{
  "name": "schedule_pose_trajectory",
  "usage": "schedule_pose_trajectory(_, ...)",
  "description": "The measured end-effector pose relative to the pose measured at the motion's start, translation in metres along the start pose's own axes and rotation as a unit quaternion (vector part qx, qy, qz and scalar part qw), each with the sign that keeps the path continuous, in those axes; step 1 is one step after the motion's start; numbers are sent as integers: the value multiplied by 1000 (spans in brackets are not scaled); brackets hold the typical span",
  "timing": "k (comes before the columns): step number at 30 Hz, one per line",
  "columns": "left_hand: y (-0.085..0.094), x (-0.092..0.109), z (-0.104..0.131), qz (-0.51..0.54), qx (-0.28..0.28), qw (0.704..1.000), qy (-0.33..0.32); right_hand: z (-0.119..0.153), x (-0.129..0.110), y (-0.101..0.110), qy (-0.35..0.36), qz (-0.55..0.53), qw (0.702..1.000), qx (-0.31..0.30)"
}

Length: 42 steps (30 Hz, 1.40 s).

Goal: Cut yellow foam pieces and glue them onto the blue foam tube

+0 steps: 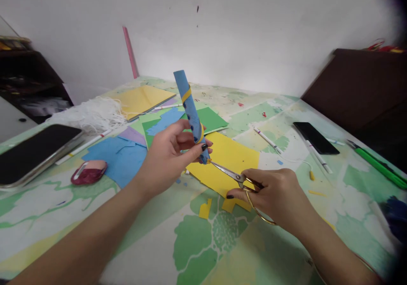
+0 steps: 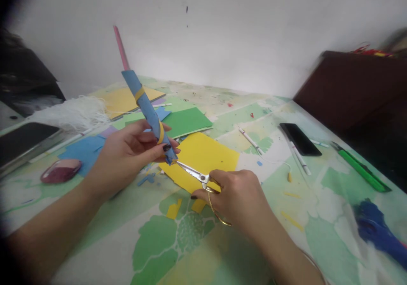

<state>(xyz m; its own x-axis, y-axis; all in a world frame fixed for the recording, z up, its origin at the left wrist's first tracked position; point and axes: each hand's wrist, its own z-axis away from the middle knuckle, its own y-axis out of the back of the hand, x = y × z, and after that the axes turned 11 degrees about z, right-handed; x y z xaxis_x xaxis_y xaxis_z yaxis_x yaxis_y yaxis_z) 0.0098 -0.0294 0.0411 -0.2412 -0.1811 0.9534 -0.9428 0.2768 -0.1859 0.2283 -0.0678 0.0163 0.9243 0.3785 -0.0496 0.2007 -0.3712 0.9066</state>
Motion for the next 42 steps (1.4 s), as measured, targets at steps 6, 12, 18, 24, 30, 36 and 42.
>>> schedule_pose_trajectory(6, 0, 0, -1, -6, 4, 1000, 3, 0, 1, -1, 2, -2, 1000, 0)
schedule_pose_trajectory(12, 2, 1, -3, -7, 3, 1000, -1, -1, 2, 3, -9, -30, 999, -32)
schedule_pose_trajectory(18, 4, 3, -4, -12, 9, 1000, -5, -3, 3, 7, -42, -72, 994, -67)
schedule_pose_trajectory(24, 8, 3, -6, 3, -5, 999, 49, -6, 1, 9, -73, -219, 951, -205)
schedule_pose_trajectory(30, 13, 0, -9, 24, -71, 989, 128, -7, 7, 3, -67, -433, 821, -365)
schedule_pose_trajectory(36, 14, 0, -7, 16, -99, 984, 145, -10, 4, -1, -76, -503, 766, -393)
schedule_pose_trajectory(42, 12, 2, -6, 14, -102, 984, 148, -8, 3, -3, -81, -510, 758, -399)
